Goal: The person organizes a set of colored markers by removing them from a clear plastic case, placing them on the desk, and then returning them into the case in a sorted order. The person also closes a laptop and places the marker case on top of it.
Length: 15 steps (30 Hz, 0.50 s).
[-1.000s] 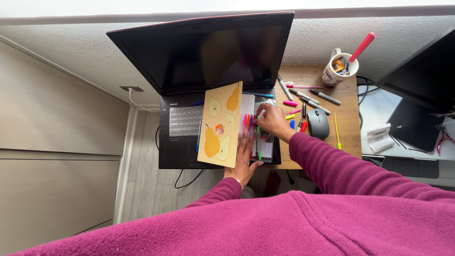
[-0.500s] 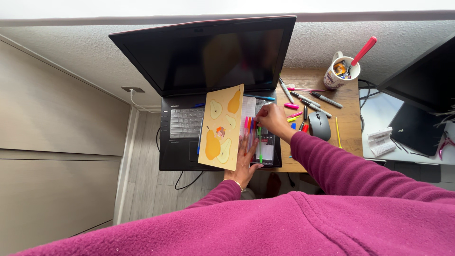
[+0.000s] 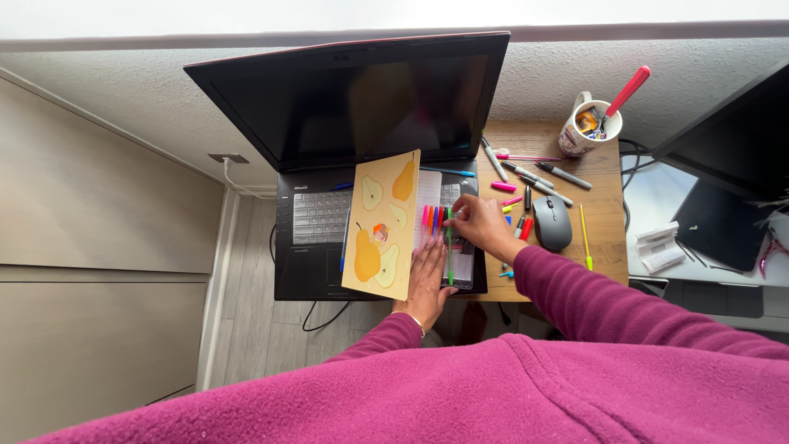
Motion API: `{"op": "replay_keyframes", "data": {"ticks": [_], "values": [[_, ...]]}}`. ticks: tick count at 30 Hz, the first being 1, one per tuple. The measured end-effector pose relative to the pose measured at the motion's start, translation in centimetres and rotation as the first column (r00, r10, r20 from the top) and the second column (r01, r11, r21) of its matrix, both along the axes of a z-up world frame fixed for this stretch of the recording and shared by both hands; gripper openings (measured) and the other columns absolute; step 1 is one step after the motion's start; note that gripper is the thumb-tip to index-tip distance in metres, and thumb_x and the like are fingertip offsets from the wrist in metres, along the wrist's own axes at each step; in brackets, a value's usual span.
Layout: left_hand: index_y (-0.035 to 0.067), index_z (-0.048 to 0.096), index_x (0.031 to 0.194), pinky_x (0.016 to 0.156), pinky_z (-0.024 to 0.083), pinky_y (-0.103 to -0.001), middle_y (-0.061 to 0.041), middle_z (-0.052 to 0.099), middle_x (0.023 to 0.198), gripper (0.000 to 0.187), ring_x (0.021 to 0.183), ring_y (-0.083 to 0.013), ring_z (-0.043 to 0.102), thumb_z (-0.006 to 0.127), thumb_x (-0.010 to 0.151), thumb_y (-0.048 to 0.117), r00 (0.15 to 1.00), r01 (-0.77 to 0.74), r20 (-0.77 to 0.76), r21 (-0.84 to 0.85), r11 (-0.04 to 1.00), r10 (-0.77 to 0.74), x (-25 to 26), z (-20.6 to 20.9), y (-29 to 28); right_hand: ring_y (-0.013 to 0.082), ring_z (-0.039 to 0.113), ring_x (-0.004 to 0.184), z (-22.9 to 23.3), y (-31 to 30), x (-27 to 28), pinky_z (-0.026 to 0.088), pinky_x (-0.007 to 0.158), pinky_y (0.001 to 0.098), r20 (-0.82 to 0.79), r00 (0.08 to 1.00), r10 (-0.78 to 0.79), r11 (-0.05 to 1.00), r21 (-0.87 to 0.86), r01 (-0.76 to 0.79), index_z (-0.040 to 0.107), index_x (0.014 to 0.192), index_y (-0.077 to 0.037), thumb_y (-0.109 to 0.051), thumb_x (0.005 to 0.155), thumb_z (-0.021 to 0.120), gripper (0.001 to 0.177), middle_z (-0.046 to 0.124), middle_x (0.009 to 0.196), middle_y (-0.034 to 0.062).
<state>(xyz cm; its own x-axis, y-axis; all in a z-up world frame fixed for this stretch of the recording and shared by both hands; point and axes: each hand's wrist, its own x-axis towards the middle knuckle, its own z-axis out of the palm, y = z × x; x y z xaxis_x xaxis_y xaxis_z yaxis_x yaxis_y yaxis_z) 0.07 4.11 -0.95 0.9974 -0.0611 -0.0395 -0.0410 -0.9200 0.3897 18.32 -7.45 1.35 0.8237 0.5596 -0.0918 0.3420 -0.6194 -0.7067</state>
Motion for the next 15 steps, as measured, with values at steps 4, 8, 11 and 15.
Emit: {"op": "replay_keyframes", "data": {"ticks": [4, 8, 11, 15], "values": [[-0.003, 0.030, 0.155, 0.127, 0.011, -0.045, -0.016, 0.020, 0.168, 0.086, 0.157, -0.0275, 0.013, 0.073, 0.089, 0.030, 1.000, -0.003, 0.007, -0.057, 0.998, 0.004, 0.1, 0.0, 0.1, 0.0156, 0.073, 0.060, 0.2, 0.9, -0.8, 0.059, 0.057, 0.0315, -0.214, 0.960, -0.181, 0.984, -0.040, 0.176, 0.073, 0.096, -0.001, -0.019, 0.078, 0.088, 0.029, 0.076, 0.072, 0.0119], [-0.003, 0.034, 0.153, 0.127, 0.012, -0.046, -0.016, 0.022, 0.167, 0.085, 0.157, -0.0288, 0.015, 0.076, 0.086, 0.027, 1.000, -0.015, 0.010, -0.120, 0.993, 0.017, 0.2, 0.2, 0.2, 0.0124, 0.074, 0.061, 0.2, 1.6, -0.6, 0.060, 0.058, 0.0265, -0.335, 0.888, -0.315, 0.948, -0.076, 0.308, 0.074, 0.092, -0.002, -0.013, 0.078, 0.087, 0.022, 0.076, 0.074, 0.0121], [-0.002, 0.035, 0.152, 0.127, 0.014, -0.046, -0.016, 0.023, 0.167, 0.084, 0.156, -0.0294, 0.016, 0.077, 0.085, 0.026, 0.999, -0.023, 0.019, -0.139, 0.990, 0.026, 0.2, 0.2, 0.3, 0.0156, 0.076, 0.064, 0.5, 1.8, -0.3, 0.061, 0.057, 0.0277, -0.413, 0.825, -0.386, 0.921, -0.120, 0.371, 0.073, 0.091, -0.001, -0.008, 0.078, 0.086, 0.020, 0.077, 0.077, 0.0124], [0.000, 0.036, 0.152, 0.128, 0.015, -0.046, -0.015, 0.024, 0.167, 0.085, 0.157, -0.0288, 0.018, 0.079, 0.084, 0.027, 0.999, -0.033, 0.028, -0.144, 0.989, 0.038, 0.2, 0.1, 0.3, 0.0163, 0.077, 0.067, 0.4, 1.8, -0.3, 0.063, 0.057, 0.0272, -0.410, 0.811, -0.417, 0.905, -0.107, 0.412, 0.071, 0.091, 0.000, -0.006, 0.077, 0.086, 0.022, 0.077, 0.083, 0.0135]]}}
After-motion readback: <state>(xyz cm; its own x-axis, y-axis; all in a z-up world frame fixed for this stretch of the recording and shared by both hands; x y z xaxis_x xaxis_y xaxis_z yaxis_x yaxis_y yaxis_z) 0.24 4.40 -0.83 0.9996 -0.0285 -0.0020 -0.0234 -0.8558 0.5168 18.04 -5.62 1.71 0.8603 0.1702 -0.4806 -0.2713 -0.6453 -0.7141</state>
